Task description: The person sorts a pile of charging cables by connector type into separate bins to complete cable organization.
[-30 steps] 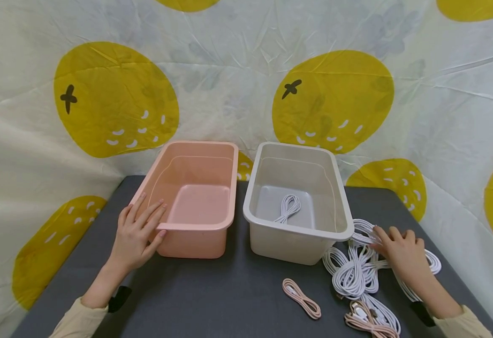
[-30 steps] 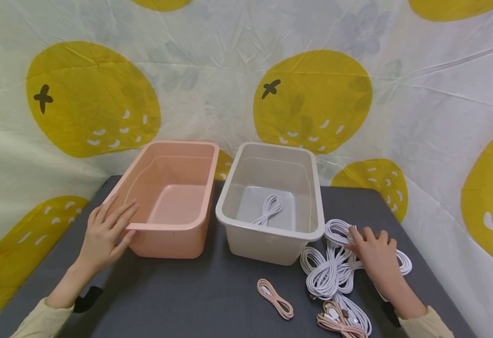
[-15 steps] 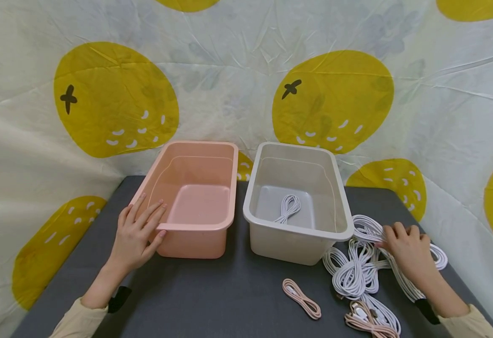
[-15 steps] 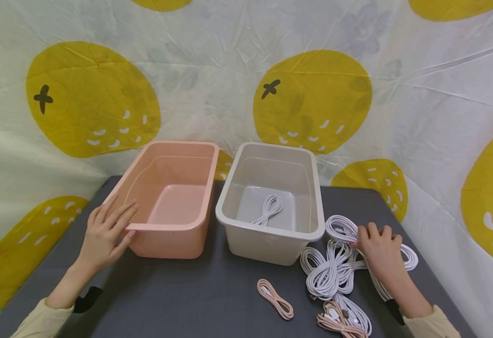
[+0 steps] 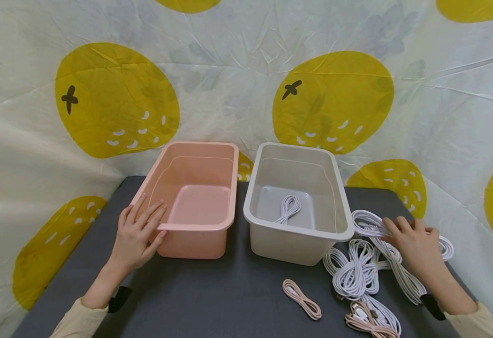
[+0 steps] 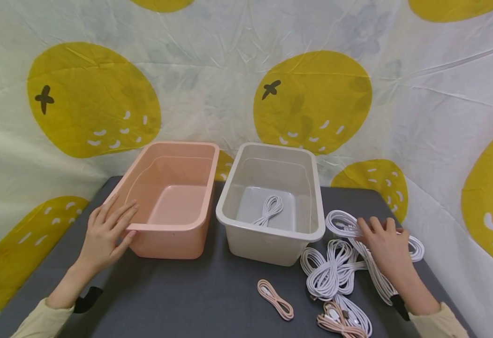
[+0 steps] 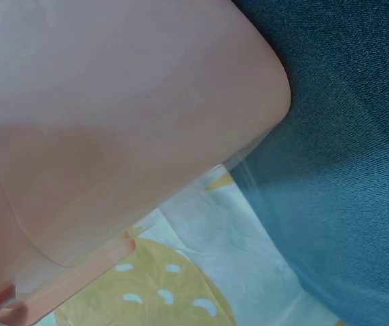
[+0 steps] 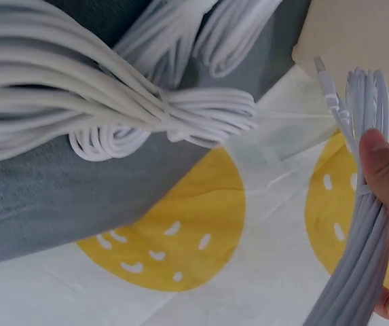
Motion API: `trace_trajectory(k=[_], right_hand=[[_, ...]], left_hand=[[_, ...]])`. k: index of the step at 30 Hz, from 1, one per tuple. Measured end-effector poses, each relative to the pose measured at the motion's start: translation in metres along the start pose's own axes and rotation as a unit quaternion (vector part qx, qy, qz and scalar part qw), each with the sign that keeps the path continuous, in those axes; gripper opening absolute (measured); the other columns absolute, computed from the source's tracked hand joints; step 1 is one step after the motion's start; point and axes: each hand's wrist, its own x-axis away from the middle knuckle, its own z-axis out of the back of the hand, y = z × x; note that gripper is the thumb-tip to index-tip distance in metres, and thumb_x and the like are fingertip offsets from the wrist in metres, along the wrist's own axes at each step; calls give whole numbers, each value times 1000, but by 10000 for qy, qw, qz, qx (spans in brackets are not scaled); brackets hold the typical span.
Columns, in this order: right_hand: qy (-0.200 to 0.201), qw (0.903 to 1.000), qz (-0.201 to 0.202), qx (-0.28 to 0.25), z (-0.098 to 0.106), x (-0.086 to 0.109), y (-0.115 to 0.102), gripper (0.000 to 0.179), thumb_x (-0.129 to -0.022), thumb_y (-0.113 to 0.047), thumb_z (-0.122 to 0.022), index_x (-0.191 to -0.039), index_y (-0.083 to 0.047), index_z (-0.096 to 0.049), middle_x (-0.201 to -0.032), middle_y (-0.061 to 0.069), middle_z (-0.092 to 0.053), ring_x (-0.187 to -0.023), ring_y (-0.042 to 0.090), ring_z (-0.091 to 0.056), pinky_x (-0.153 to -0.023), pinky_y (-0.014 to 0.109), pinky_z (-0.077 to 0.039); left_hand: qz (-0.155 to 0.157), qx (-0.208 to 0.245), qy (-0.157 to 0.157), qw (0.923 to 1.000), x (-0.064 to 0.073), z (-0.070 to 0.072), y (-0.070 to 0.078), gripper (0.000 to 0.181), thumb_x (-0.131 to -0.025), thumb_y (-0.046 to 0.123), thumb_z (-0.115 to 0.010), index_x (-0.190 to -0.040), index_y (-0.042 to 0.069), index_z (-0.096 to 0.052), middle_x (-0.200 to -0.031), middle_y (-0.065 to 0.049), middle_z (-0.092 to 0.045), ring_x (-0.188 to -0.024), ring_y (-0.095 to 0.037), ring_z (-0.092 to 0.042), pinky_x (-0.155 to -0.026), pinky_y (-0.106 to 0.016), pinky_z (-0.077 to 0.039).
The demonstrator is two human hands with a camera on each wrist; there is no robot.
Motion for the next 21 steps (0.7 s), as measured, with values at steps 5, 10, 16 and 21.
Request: trace_trajectory(k=[5,10,16,21], right_hand=[[475,9988,92,75,4,-8,6,65,-89,-56,-3,-103,-12,-49,-78,13,-46,-68,40,-41,-51,55,-33],[1207,9921,320,99,9,-20,12,54,-93,-51,-15,-102,-11,-51,-75,13,-47,-67,41,-42,-49,54,-31],[1204,9921,355,47,22,-34,17,55,-94,-51,-16,-104,-11,-52,-75,13,-48,-72,43,-43,-52,55,-32],[1292,9903,498,74,29,-44,19,56,-94,-50,-17,-104,-10,-54,-77,14,-50,-74,43,-44,-53,55,-33]], left_hand=[[-5,24,12,10000,0,0,0,53,-92,47,-31,-121,11,-56,-119,-13,-57,-124,-40,-36,-90,-57,-24],[1,12,-6,10000,1,0,0,54,-92,47,-31,-120,9,-57,-119,-13,-57,-124,-40,-36,-91,-57,-24],[2,3,-12,10000,1,-1,-1,56,-92,47,-30,-115,6,-59,-119,-13,-57,-124,-40,-36,-91,-57,-23],[11,10,-1,10000,0,-1,0,55,-92,47,-30,-116,6,-59,-119,-14,-57,-124,-40,-36,-91,-57,-24]])
